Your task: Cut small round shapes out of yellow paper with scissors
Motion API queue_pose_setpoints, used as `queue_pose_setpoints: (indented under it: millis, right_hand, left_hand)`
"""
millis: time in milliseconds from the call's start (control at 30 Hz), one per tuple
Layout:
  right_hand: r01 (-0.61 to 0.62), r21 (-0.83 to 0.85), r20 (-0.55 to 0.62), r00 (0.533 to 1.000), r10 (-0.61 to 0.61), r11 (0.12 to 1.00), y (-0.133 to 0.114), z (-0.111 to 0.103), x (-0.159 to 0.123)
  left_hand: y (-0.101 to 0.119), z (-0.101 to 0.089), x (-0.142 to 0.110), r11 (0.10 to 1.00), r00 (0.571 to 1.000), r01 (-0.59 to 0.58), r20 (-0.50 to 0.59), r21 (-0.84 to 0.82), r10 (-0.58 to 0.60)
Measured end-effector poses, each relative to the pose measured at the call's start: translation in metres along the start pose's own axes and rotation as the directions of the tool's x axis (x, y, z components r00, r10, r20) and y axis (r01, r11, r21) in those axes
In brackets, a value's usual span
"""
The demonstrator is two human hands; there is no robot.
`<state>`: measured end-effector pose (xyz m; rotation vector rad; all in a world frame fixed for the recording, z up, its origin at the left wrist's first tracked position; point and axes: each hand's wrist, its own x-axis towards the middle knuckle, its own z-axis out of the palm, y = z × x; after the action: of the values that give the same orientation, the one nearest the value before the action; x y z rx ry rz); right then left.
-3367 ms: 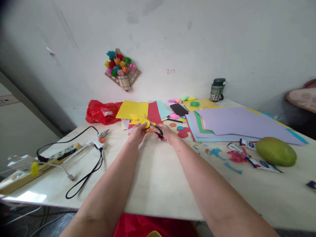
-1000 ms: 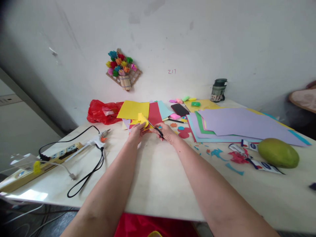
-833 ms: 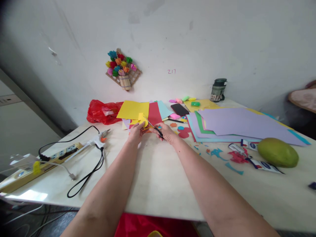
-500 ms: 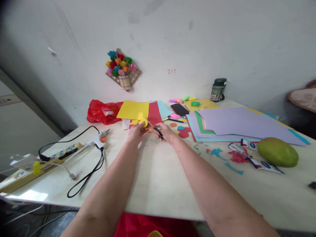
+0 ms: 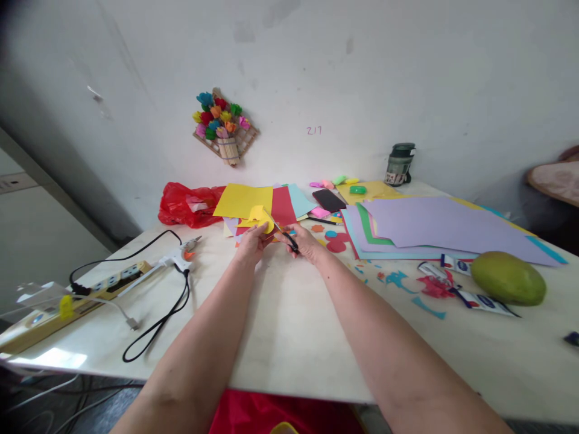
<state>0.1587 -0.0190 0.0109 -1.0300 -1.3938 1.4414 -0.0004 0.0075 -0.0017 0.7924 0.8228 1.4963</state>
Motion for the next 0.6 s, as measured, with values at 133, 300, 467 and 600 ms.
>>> queue_pose_setpoints:
  millis: [133,300,467,600]
  right_hand:
    - [0.024,0.008,-0.011,1.000,-0.024,1.000,0.0024,-0.0010,0.0023]
    - [0.039,0.008,-0.014,0.999,-0.039,0.999,0.0055,-0.0022,0.0055]
    - [0.051,0.007,-0.005,0.999,-0.051,0.999,0.0062,-0.0026,0.0065]
    - [0.056,-0.021,0.005,0.998,-0.056,0.998,0.0065,-0.0026,0.0068]
  left_hand:
    - [0.0003,-0.0002,-0.0002,1.000,1.000,0.003,0.008,0.001,-0.003]
    - [0.0008,-0.0013,0.0008,1.000,1.000,0.007,0.005,0.016,-0.007]
    - [0.0006,-0.0037,0.0029,1.000,1.000,0.009,-0.004,0.023,-0.009]
    - [0.0004,-0.0057,0.0044,1.000,1.000,0.009,-0.009,0.029,-0.008]
